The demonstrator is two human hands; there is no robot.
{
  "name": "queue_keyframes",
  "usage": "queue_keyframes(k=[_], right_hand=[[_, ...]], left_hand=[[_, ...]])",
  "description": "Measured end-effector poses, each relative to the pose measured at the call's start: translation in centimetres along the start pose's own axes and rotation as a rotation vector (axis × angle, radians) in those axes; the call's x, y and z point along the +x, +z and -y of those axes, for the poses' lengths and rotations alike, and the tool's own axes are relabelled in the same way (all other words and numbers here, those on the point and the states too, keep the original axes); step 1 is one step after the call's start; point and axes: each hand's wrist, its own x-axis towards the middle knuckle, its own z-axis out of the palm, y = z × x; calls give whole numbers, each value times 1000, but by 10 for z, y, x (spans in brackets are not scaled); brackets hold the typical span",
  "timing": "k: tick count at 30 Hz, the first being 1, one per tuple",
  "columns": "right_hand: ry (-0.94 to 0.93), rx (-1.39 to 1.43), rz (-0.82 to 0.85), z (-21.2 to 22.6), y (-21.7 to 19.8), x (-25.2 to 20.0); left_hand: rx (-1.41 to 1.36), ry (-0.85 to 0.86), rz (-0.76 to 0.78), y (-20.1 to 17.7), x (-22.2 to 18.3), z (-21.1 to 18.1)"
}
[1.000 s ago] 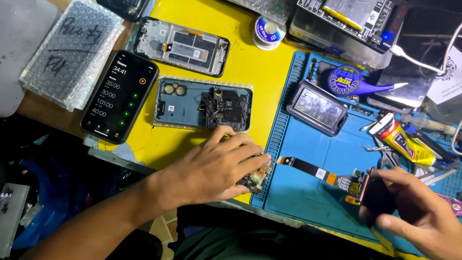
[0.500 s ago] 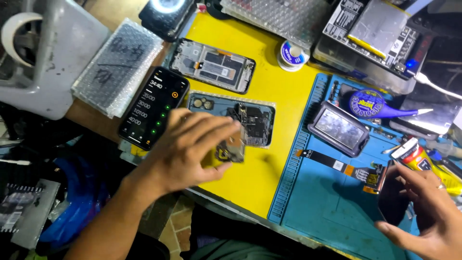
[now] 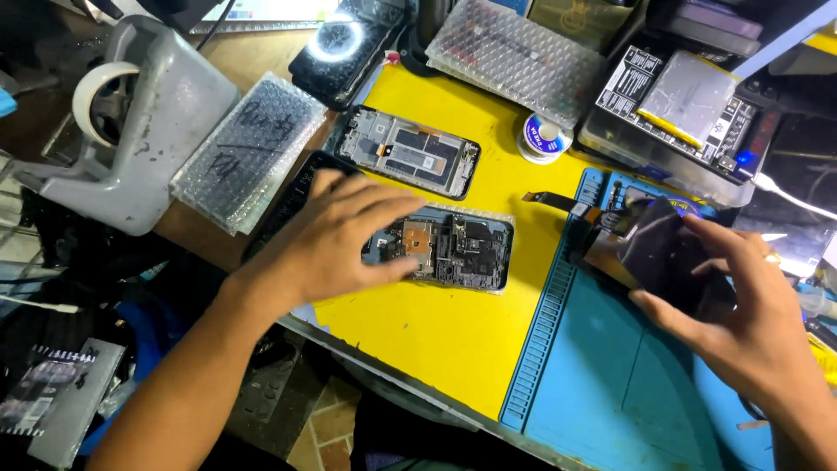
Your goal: Assembling internal components of a smartphone, including connecting ribbon cables and placing the battery into the frame.
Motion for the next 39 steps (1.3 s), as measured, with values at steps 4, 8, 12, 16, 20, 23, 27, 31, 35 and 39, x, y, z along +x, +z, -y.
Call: queue_keyframes(k=[4, 8, 12, 16, 20, 23, 27, 31, 35, 39], right_hand=[[106, -44, 43, 8, 6, 11], [-93, -99, -1, 1, 15, 11], [-158, -195, -14, 0, 21, 11], [-221, -226, -44, 7, 26, 9], [-267, -230, -67, 9, 34, 6], [-289, -249, -84, 7, 36, 3], [-318, -211, -76, 6, 38, -1], [-315, -224, -64, 7, 38, -3], [-354, -230, -98, 3, 41, -5], [-384, -217, -117, -4, 42, -4]], left_hand=[[97, 63, -64, -18, 41, 25], [130, -113, 302, -26, 80, 50], [131, -200, 488, -26, 102, 58], [133, -227, 494, -24, 113, 62], [90, -232, 509, -24, 115, 68], [88, -222, 483, -29, 117, 61], [88, -270, 438, -39, 118, 44], [116, -106, 307, -40, 115, 40], [166, 46, 246, -51, 104, -5], [151, 236, 239, -39, 78, -66]])
